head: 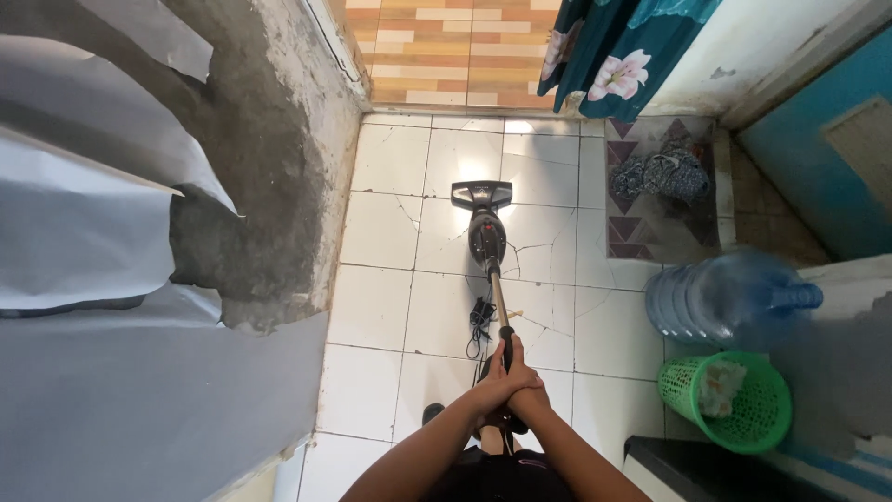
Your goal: The person vacuums a tiled floor by hand using a vacuum cleaner, moving the tool back and forth along the tiles and near the base of a cabinet.
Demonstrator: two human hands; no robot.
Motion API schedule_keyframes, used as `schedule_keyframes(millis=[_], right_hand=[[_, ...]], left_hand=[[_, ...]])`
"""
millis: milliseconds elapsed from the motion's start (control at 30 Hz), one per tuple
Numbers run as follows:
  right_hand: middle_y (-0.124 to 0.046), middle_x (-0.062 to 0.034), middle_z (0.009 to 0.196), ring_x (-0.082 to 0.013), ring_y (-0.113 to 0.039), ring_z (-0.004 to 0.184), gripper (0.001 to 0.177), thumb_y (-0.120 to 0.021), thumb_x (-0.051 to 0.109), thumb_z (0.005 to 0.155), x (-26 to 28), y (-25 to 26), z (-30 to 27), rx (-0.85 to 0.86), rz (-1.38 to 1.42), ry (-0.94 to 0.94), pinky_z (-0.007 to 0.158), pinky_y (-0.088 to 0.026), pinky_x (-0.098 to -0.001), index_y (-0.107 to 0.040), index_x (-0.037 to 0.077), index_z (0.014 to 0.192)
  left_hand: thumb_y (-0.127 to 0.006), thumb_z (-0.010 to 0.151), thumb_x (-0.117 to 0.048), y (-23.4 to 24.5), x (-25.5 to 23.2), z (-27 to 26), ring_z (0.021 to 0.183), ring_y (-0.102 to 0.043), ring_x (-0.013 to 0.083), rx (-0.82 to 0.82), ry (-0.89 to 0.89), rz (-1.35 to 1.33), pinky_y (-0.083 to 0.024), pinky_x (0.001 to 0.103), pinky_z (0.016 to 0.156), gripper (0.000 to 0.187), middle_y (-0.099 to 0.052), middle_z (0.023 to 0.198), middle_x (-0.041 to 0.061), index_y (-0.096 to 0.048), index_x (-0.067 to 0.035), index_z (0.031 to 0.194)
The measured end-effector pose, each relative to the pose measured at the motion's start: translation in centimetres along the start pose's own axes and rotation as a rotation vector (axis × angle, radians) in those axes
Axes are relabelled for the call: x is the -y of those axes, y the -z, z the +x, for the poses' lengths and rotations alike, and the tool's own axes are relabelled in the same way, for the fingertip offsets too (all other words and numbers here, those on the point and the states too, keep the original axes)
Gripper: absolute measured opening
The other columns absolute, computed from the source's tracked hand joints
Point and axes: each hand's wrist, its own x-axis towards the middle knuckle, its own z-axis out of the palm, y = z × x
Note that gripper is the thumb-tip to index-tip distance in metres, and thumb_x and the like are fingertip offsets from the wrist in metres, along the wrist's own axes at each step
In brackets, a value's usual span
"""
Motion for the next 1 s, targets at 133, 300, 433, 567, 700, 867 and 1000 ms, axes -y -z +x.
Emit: schedule_keyframes(millis=[133, 300, 433, 567, 700, 867, 1000], right_hand=[[-0.074, -0.02, 0.093, -0.0328, -0.076, 0.073, 0.088, -0.058, 0.035, 0.097, 0.0, 1.1, 1.7, 0.013, 0.007, 0.031, 0.063, -0.062, -0.0421, 0.002, 0.03, 0.162], [-0.074, -0.0197, 0.095, -0.0326, -0.076, 0.076, 0.09, -0.059, 0.035, 0.096, -1.3, 1.8, 1.5, 0.003, -0.018, 0.035, 0.065, -0.063, -0.0419, 0.002, 0.029, 0.162], [-0.074, -0.0194, 0.096, -0.0325, -0.076, 0.079, 0.091, -0.059, 0.035, 0.096, -1.7, 1.8, -0.2, -0.021, -0.02, 0.054, 0.067, -0.063, -0.0418, 0.003, 0.027, 0.162], [-0.073, -0.0191, 0.098, -0.0323, -0.076, 0.081, 0.092, -0.06, 0.035, 0.095, -2.1, 0.4, -3.4, -0.031, -0.028, 0.043, 0.069, -0.064, -0.0417, 0.003, 0.026, 0.162], [-0.072, -0.0197, 0.102, -0.033, -0.076, 0.085, 0.087, -0.057, 0.038, 0.099, -3.8, -2.9, -6.9, -0.061, 0.028, 0.026, 0.07, -0.064, -0.0419, 0.001, 0.025, 0.162], [-0.076, -0.0219, 0.106, -0.0342, -0.078, 0.089, 0.087, -0.055, 0.037, 0.098, -8.2, -9.4, -9.1, -0.038, 0.128, -0.033, 0.077, -0.064, -0.0419, 0.0, 0.024, 0.164], [-0.072, -0.02, 0.115, -0.0317, -0.076, 0.097, 0.094, -0.061, 0.04, 0.094, -12.6, -15.7, -10.0, -0.184, -0.032, 0.173, 0.088, -0.06, -0.0391, 0.001, 0.015, 0.161]], left_hand=[[-0.084, 0.072, -0.041, -0.3, -1.1, 1.2, 0.128, -0.058, 0.0417, -0.024, -0.032, 0.044, -0.06, 0.052, 0.088, 0.138, -0.034, 0.154, 0.027, 0.022, -0.036, 0.16], [-0.08, 0.071, -0.042, -2.2, -2.1, 0.2, 0.111, -0.068, 0.0427, -0.005, 0.024, 0.028, -0.064, 0.048, 0.08, 0.138, -0.041, 0.149, 0.033, 0.028, -0.038, 0.157], [-0.08, 0.075, -0.041, -3.1, -1.3, -1.1, 0.113, -0.067, 0.042, 0.036, 0.009, -0.011, -0.065, 0.049, 0.083, 0.14, -0.037, 0.151, 0.035, 0.035, -0.036, 0.154], [-0.08, 0.073, -0.041, -2.6, 1.2, -3.2, 0.126, -0.06, 0.0454, 0.113, -0.01, -0.054, -0.062, 0.057, 0.089, 0.137, -0.026, 0.155, 0.031, 0.031, -0.036, 0.154], [-0.078, 0.074, -0.048, -2.4, 5.5, -4.9, 0.137, -0.046, 0.0484, 0.132, 0.013, 0.052, -0.052, 0.063, 0.098, 0.139, -0.021, 0.157, 0.035, 0.034, -0.036, 0.154], [-0.076, 0.077, -0.053, -0.7, 13.4, -6.0, 0.138, -0.043, 0.0496, 0.178, 0.012, 0.151, -0.05, 0.062, 0.098, 0.137, -0.02, 0.156, 0.037, 0.032, -0.03, 0.158], [-0.078, 0.078, -0.053, -0.1, 18.8, -7.0, 0.137, -0.046, 0.0473, 0.175, 0.031, 0.263, -0.05, 0.055, 0.101, 0.139, -0.028, 0.155, 0.04, 0.032, -0.026, 0.158]])
